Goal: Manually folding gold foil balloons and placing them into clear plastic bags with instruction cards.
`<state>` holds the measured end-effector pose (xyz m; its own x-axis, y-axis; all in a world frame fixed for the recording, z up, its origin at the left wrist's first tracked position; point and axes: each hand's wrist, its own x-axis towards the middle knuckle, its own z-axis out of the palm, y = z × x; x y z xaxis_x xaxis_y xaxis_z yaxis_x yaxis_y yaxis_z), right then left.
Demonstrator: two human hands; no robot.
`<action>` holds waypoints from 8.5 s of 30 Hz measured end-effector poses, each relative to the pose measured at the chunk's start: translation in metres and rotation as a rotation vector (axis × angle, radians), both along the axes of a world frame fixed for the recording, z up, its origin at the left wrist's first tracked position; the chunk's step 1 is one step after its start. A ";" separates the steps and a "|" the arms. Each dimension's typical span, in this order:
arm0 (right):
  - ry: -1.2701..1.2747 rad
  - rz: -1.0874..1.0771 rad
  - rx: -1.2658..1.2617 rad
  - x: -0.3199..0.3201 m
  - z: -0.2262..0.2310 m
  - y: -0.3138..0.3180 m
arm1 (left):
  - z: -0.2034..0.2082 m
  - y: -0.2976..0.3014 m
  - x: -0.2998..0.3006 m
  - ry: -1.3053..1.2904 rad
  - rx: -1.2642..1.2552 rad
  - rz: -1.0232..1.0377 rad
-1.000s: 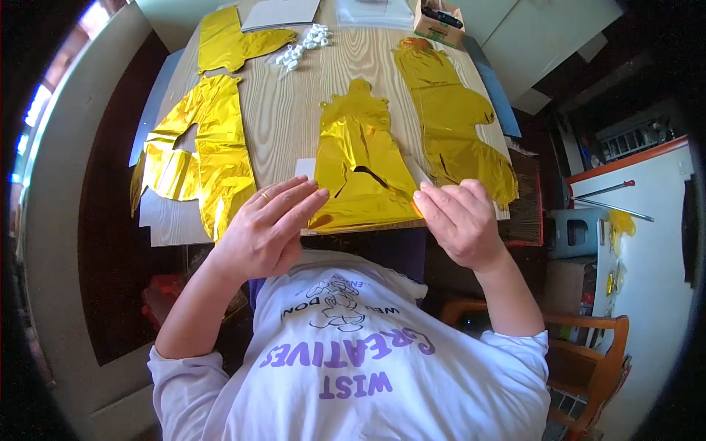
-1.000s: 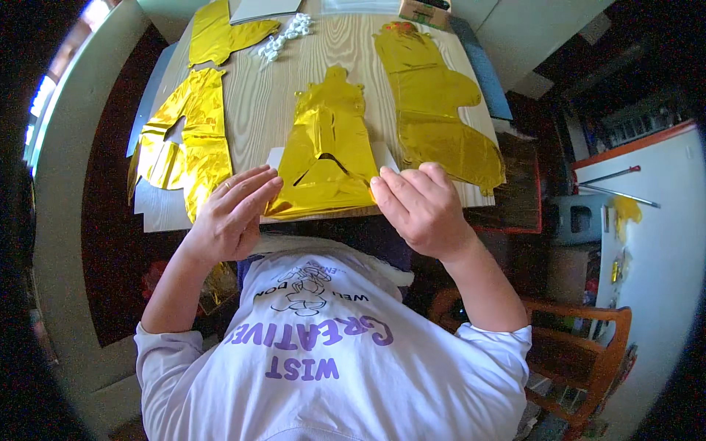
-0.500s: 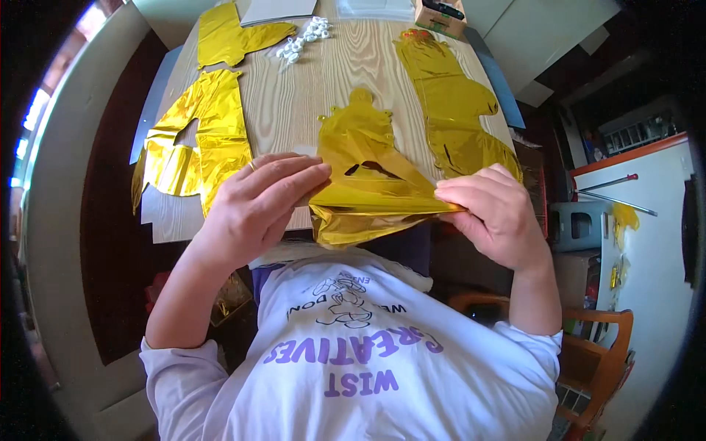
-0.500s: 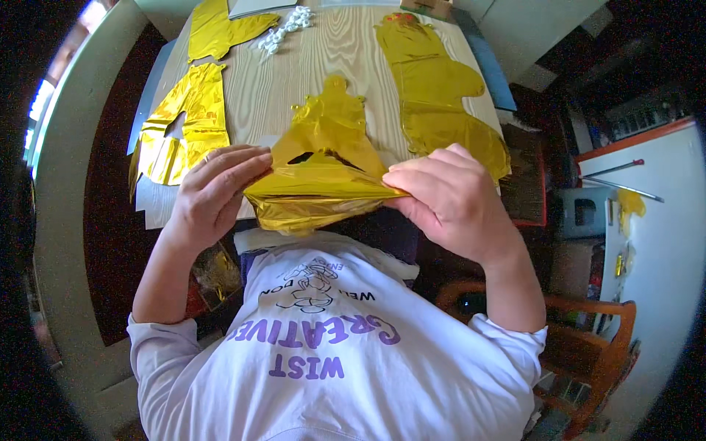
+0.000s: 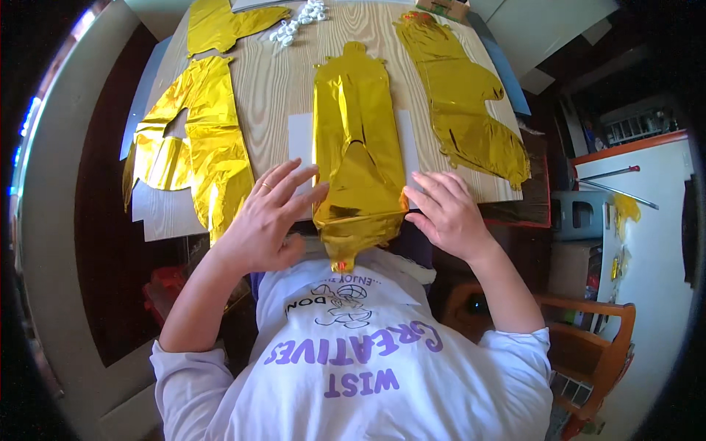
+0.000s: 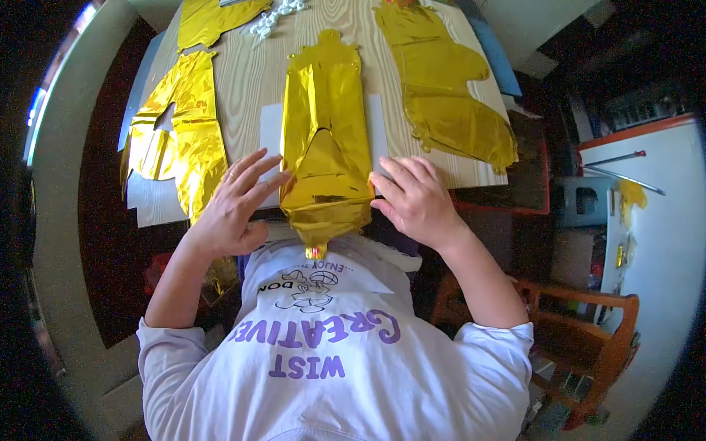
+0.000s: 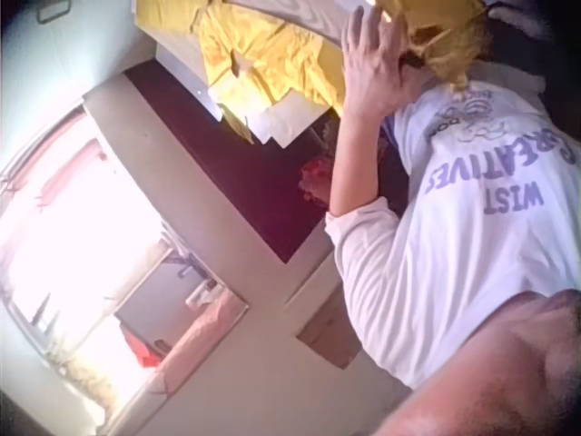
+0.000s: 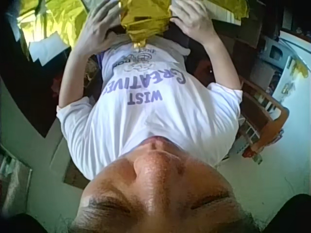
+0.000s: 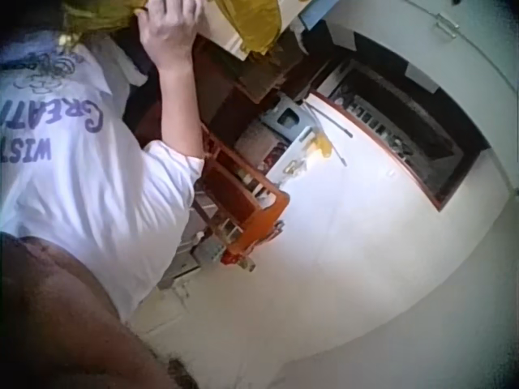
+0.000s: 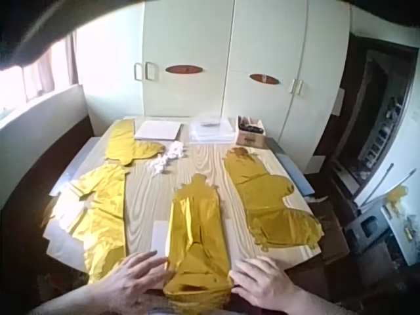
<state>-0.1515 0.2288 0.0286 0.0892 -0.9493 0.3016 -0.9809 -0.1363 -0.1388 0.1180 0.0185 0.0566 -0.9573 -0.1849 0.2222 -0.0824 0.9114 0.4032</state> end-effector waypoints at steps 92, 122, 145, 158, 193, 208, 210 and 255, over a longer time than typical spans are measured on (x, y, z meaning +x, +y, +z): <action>0.338 0.034 -0.085 -0.015 -0.003 -0.028 | -0.019 -0.042 -0.032 0.076 -0.349 -0.335; -0.073 -0.212 0.215 0.080 -0.018 -0.040 | -0.036 -0.095 -0.136 -0.094 -0.458 0.269; -0.191 -0.133 0.604 -0.094 0.038 -0.164 | -0.037 0.038 -0.062 0.032 -0.305 0.197; -1.120 -0.586 0.283 -0.164 0.024 -0.169 | -0.048 0.035 -0.049 -0.066 -0.225 0.125; -0.116 -0.357 0.167 0.035 -0.020 -0.044 | -0.028 -0.002 -0.059 -0.060 -0.118 0.017; -0.099 -0.289 0.300 0.019 -0.019 -0.035 | -0.025 -0.010 -0.070 -0.067 -0.181 0.045; -0.088 -0.287 0.282 0.020 -0.020 -0.035 | -0.023 -0.003 -0.079 -0.023 -0.177 0.010; -0.072 -0.398 0.147 0.035 -0.022 -0.041 | -0.003 -0.011 -0.109 -0.138 -0.230 0.151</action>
